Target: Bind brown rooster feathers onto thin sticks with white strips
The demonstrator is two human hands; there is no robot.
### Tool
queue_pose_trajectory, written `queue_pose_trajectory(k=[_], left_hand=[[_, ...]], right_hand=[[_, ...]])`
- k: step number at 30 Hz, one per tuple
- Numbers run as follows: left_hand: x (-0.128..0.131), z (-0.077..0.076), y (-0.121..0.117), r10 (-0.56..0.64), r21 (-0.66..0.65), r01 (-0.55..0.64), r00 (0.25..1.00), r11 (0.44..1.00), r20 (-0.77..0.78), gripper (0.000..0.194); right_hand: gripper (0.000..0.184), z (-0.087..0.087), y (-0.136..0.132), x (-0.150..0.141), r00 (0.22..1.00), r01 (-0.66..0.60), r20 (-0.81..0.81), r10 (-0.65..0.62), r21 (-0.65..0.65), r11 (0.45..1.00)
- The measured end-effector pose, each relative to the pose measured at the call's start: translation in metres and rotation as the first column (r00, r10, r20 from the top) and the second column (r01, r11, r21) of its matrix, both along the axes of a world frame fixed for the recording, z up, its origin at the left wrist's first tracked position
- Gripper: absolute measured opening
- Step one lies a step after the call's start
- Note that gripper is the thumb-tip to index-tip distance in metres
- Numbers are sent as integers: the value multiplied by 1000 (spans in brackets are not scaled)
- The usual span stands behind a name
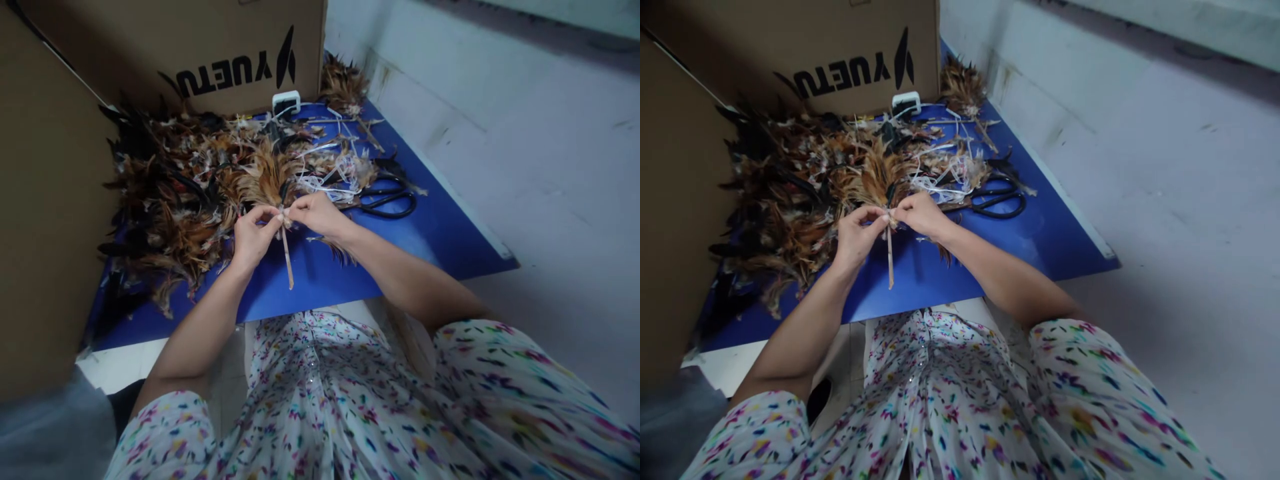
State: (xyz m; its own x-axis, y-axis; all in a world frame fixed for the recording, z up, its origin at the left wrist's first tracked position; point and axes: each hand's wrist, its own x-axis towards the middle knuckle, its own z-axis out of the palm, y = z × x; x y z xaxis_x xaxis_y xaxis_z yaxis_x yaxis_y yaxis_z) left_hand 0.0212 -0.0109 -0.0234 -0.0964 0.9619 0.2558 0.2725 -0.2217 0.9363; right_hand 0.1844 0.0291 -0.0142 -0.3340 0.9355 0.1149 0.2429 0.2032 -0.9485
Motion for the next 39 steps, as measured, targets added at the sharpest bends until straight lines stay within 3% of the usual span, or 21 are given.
queue_pose_trajectory(k=[6,9,11,15,18,24,32,39], left_hand=[[2,5,-2,0,-232,51,977,971,215,32],[-3,5,0,-42,-268,104,973,958,227,34],[-7,3,2,-75,-199,99,989,975,127,30],[-12,-5,8,-54,81,67,987,995,-150,19],[-10,-9,10,-68,175,101,981,979,-184,24],[-3,-14,11,-104,237,140,982,962,-156,37],[4,-12,11,-183,163,177,983,971,18,38],[5,-13,14,-211,135,215,977,967,-39,39]], right_hand=[[19,0,2,3,1000,-4,14,5,-64,998],[19,1,1,4,999,-14,34,17,-84,996],[18,2,0,4,998,-20,52,25,-92,996],[19,4,0,3,998,-24,48,31,-125,992],[23,6,-2,5,998,-35,39,42,-165,986],[27,9,-5,10,997,-53,40,63,-215,975],[29,12,-5,13,997,-53,46,65,-224,973],[28,12,-4,16,992,-40,111,59,-168,985]])
